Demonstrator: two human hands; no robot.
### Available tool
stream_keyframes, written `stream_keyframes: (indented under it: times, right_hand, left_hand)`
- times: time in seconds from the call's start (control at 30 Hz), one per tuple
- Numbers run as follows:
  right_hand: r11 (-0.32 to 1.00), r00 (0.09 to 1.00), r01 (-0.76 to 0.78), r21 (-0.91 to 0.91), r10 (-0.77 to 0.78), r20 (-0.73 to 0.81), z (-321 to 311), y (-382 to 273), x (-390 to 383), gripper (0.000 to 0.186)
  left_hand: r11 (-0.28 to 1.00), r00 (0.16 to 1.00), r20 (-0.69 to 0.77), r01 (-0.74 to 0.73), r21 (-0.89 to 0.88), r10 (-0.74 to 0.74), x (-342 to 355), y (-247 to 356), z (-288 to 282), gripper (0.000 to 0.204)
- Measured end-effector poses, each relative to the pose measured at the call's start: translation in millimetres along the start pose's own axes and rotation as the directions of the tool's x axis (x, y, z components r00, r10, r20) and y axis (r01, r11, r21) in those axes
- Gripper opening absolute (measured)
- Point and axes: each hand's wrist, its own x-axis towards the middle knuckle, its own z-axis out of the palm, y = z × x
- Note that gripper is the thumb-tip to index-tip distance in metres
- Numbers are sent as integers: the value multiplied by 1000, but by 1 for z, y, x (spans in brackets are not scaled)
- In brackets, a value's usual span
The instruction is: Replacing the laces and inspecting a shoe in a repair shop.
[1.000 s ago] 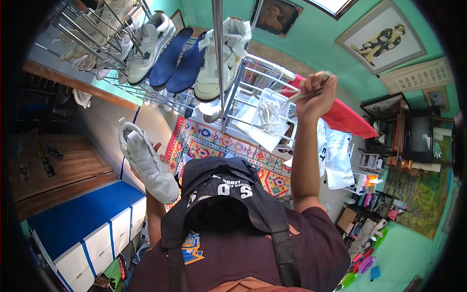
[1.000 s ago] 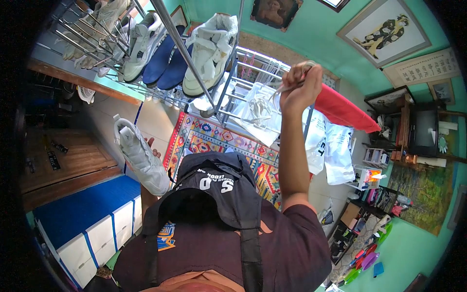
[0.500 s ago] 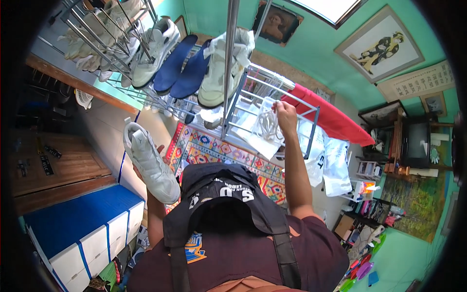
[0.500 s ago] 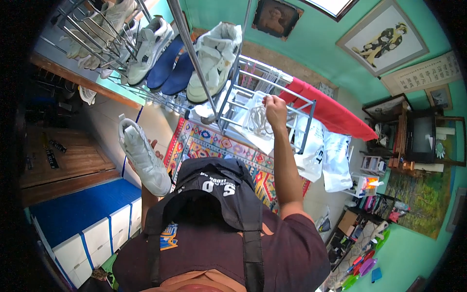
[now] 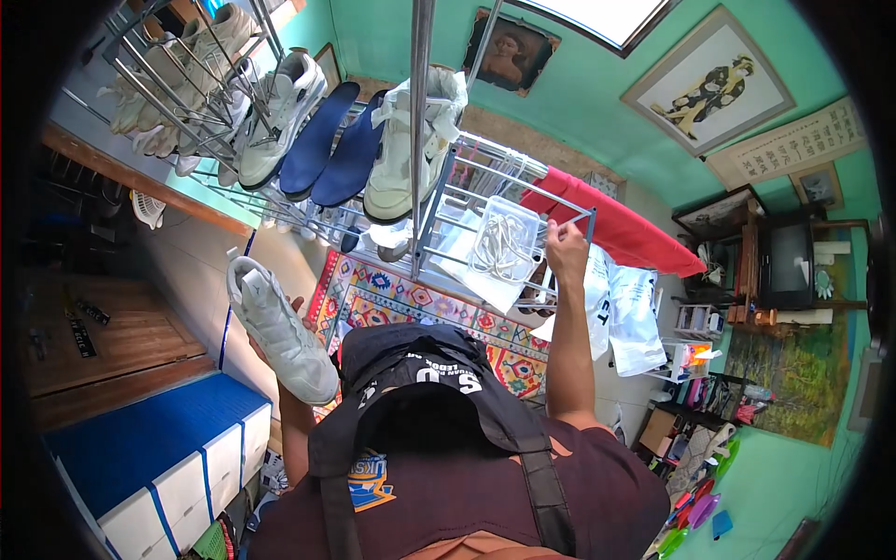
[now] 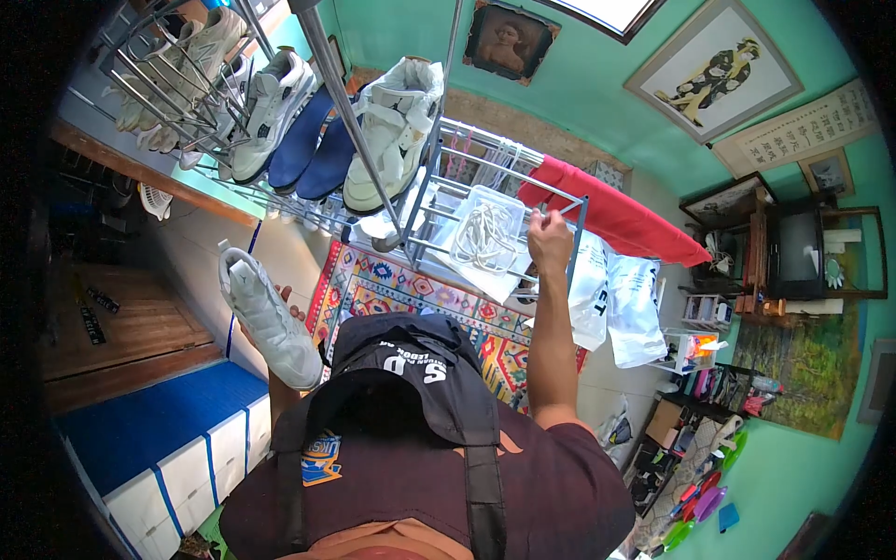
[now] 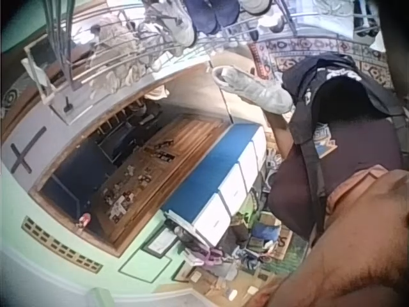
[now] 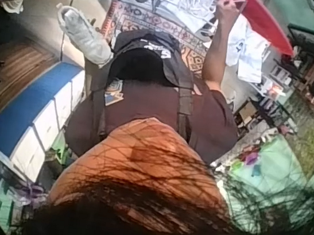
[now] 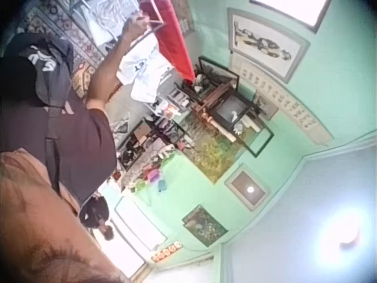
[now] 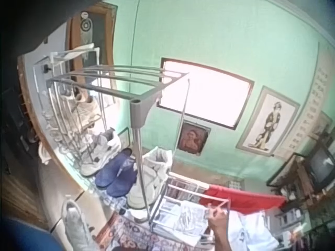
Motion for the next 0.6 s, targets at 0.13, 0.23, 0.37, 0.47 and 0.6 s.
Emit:
stream_keyframes:
  times: [0.13, 0.23, 0.37, 0.47, 0.6]
  right_hand:
    - [956, 936, -289, 57, 270, 226, 17, 34, -12, 41]
    - [841, 930, -350, 414, 259, 260, 31, 46, -23, 36]
    - [872, 996, 3, 490, 43, -83, 32, 29, -34, 24]
    - [851, 975, 177, 495, -220, 31, 31, -5, -37, 13]
    - [907, 900, 366, 206, -402, 169, 30, -14, -40, 9]
  left_hand:
    - [999, 995, 86, 44, -23, -42, 1, 1, 27, 77]
    - [996, 998, 62, -4, -84, 9, -5, 6, 36, 68]
    - [980, 975, -163, -125, 155, 150, -1, 11, -8, 75]
    - [998, 996, -64, -58, 35, 60, -20, 16, 22, 81]
    - [993, 993, -100, 69, 94, -59, -19, 27, -25, 89]
